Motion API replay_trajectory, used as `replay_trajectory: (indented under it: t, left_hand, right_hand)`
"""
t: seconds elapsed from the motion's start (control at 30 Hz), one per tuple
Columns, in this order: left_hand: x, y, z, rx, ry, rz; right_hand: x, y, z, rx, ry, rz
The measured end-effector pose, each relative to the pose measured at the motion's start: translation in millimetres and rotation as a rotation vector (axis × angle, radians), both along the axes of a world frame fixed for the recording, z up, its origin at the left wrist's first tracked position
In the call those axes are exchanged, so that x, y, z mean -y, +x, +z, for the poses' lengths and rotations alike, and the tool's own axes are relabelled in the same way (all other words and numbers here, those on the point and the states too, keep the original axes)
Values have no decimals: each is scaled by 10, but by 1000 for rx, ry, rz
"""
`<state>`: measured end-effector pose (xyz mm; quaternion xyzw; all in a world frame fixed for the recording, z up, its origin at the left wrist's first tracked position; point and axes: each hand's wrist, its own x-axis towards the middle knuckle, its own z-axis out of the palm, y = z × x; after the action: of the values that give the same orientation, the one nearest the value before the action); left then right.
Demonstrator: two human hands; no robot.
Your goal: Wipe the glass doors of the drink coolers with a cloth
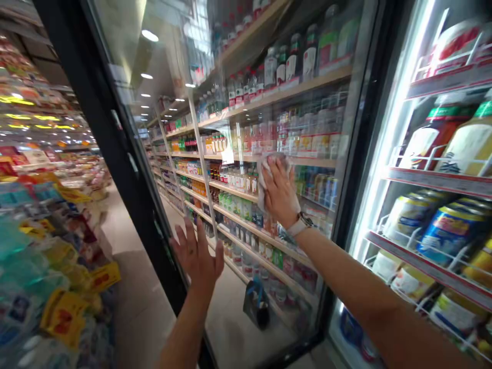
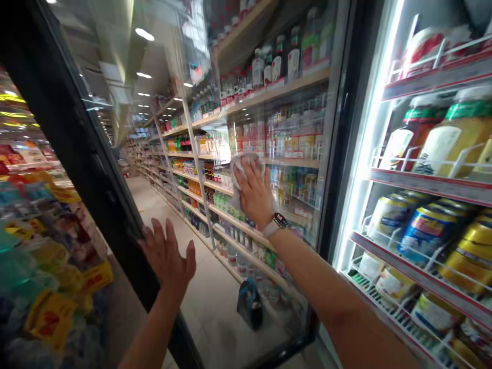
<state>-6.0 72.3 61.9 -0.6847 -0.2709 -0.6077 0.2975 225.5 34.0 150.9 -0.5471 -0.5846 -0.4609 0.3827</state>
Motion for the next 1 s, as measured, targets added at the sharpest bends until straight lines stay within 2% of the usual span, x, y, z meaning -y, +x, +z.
replay_trajectory:
  t: [0.03,0.1,0.17,0.23,0.3,0.4,0.47,0.5,0.53,0.57,0.6,0.67,0.77,0.83,0.87,0.9,0.93,1.0]
  left_hand:
    - [75,122,-24,4,-5,-11]
    - [195,411,-101,-57,-19,-56]
    - [243,694,-198,-160,-28,-98]
    - [223,899,-289,-209,-8,-109]
    - [179,1001,-356,-214,22,-96]
    - [147,1024,-405,-203,23,-55]
    - [154,1014,-415,-210,9,-10]
    - [159,1011,-416,-218,2,18]
    - [163,1011,-417,-228,-4,44]
    - [163,1013,-417,-237,-7,65]
    - [160,1016,-417,-243,-6,78]
    - [145,1023,-414,-244,3,82]
    - [118,1032,-409,-232,17,80]
    - [108,1037,-408,-226,16,86]
    - [106,1039,-409,-226,15,89]
    - [107,1041,-410,-228,11,95]
    - [108,1042,-410,-229,7,104]
    - [113,1044,-412,-236,6,125]
  right_hand:
    - [-6,-18,-36,-5,18,1]
    - [-27,-80,-258,17,29,17]
    - [-41,-122,-618,43,37,29]
    - [-23,-109,-1053,59,53,33]
    - [40,-50,-1520,60,36,35]
    - [179,55,-2158,23,-3,28]
    - [249,120,-2411,19,-35,35]
    - [266,156,-2447,24,-60,41]
    - [269,197,-2411,34,-87,46]
    - [260,243,-2300,47,-112,50]
    - [243,294,-2119,63,-133,52]
    - [201,394,-1596,93,-152,42]
    - [164,495,-734,114,-97,37]
    - [159,516,-369,62,-73,20]
    - [158,515,-295,35,-62,15]
    - [156,509,-298,14,-51,16]
    - [153,501,-374,2,-40,21]
    - [151,479,-710,2,-24,46]
